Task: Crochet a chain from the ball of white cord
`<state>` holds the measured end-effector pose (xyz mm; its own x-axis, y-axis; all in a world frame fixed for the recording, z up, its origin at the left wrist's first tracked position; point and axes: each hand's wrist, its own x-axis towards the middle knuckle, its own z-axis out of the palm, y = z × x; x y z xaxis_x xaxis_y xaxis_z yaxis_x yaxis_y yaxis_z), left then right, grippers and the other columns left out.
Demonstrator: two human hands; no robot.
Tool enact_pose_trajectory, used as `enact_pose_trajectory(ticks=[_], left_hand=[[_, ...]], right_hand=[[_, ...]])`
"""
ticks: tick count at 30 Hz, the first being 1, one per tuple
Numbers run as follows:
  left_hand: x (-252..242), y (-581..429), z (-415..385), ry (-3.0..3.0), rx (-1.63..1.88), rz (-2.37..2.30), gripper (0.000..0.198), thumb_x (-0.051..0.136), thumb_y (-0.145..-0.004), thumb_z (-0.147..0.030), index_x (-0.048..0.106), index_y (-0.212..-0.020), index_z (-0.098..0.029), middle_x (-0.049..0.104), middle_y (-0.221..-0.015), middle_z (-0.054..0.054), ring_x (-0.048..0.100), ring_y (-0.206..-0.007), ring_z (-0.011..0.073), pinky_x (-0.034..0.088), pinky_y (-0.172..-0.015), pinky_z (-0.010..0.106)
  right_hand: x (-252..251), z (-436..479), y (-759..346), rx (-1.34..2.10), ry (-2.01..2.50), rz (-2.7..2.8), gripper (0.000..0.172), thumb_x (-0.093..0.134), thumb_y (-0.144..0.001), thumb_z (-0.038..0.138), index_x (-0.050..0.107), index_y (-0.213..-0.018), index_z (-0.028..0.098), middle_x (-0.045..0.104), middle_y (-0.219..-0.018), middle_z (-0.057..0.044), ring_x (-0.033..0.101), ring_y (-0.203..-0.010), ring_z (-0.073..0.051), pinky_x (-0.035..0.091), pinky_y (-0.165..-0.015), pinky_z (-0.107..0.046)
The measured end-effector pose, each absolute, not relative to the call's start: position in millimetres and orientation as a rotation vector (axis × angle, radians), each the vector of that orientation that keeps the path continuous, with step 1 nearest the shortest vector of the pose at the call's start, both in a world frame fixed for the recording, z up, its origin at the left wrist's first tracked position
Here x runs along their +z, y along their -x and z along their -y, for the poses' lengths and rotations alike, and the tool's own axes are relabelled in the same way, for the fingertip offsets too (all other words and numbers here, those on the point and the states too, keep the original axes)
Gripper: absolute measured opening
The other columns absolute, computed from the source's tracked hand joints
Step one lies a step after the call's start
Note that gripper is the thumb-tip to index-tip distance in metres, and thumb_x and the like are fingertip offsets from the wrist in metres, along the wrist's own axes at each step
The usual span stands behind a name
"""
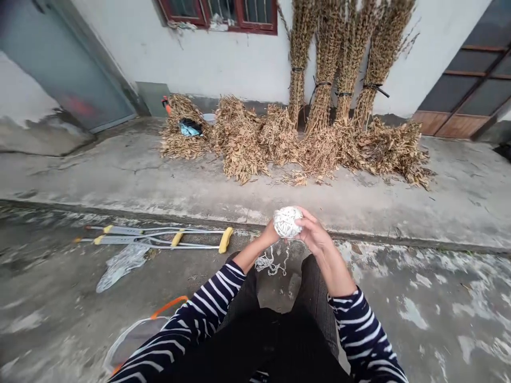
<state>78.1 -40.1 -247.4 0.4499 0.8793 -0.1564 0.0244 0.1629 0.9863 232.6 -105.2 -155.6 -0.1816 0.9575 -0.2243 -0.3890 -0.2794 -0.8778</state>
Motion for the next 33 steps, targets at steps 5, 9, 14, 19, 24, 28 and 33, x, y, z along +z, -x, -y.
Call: enact_pose_trajectory(ticks=[5,9,14,19,24,28,33], left_hand=[[-263.7,-77.7,55.7,-1.187,0.716,-0.931,0.015,0.065,-0.078,0.000,0.071,-0.073,-0.013,0.069,-0.060,0.001,0.064,-0.051,0.0131,0.055,-0.052,0.023],[-278.9,-75.0,57.4,-1.067,0.699,-0.942,0.017,0.064,-0.084,-0.003,0.065,-0.071,-0.013,0.067,-0.063,0.000,0.064,-0.054,0.0122,0.054,-0.049,0.022],[-278.0,-62.3,64.2,-1.069,0.703,-0.853,0.015,0.055,-0.096,-0.008,0.069,-0.100,-0.009,0.074,-0.086,0.008,0.073,-0.078,0.0151,0.064,-0.063,0.026],[-247.6,-63.6,56.2,-1.224,0.792,-0.856,0.062,0.071,-0.090,-0.015,0.053,-0.150,-0.017,0.074,-0.115,0.010,0.072,-0.092,0.0178,0.062,-0.059,0.023],[-202.3,-91.4,40.0,-1.197,0.973,-0.792,0.046,0.076,-0.082,-0.010,0.067,-0.127,-0.013,0.077,-0.115,0.012,0.073,-0.087,0.0176,0.062,-0.062,0.023],[-193.8,-96.7,39.5,-1.237,1.001,-0.721,0.010,0.059,-0.096,-0.012,0.068,-0.099,-0.009,0.073,-0.079,0.006,0.068,-0.065,0.0120,0.058,-0.058,0.022],[-210.2,-77.4,38.9,-1.270,0.882,-0.771,0.012,0.056,-0.103,-0.018,0.062,-0.094,-0.012,0.067,-0.070,-0.001,0.066,-0.058,0.0084,0.057,-0.061,0.020]], right_hand=[[-170.7,107.6,-249.2,1.665,1.053,0.808,0.054,0.092,-0.063,0.030,0.073,-0.114,0.026,0.073,-0.121,-0.006,0.073,-0.095,-0.024,0.068,-0.073,-0.037],[-158.6,103.4,-254.2,1.659,1.075,0.823,0.057,0.091,-0.062,0.030,0.073,-0.116,0.028,0.072,-0.126,-0.006,0.073,-0.101,-0.027,0.069,-0.078,-0.042],[-109.4,84.3,-266.0,1.511,1.045,0.930,0.056,0.089,-0.063,0.027,0.071,-0.117,0.028,0.070,-0.133,-0.006,0.071,-0.111,-0.030,0.070,-0.075,-0.043],[-96.1,71.4,-269.2,1.524,0.997,0.958,0.055,0.083,-0.066,0.029,0.065,-0.119,0.024,0.072,-0.127,-0.009,0.072,-0.109,-0.029,0.070,-0.081,-0.047],[-102.9,80.3,-245.0,1.679,0.963,0.993,0.057,0.082,-0.069,0.029,0.064,-0.123,0.022,0.074,-0.122,-0.009,0.073,-0.107,-0.028,0.069,-0.077,-0.040],[-83.8,84.4,-243.9,1.596,0.953,0.991,0.056,0.085,-0.068,0.027,0.066,-0.120,0.021,0.070,-0.133,-0.010,0.071,-0.106,-0.026,0.069,-0.070,-0.037],[-55.9,73.0,-267.3,1.464,0.985,0.965,0.053,0.078,-0.073,0.028,0.064,-0.123,0.020,0.071,-0.129,-0.010,0.069,-0.116,-0.028,0.070,-0.083,-0.042]])
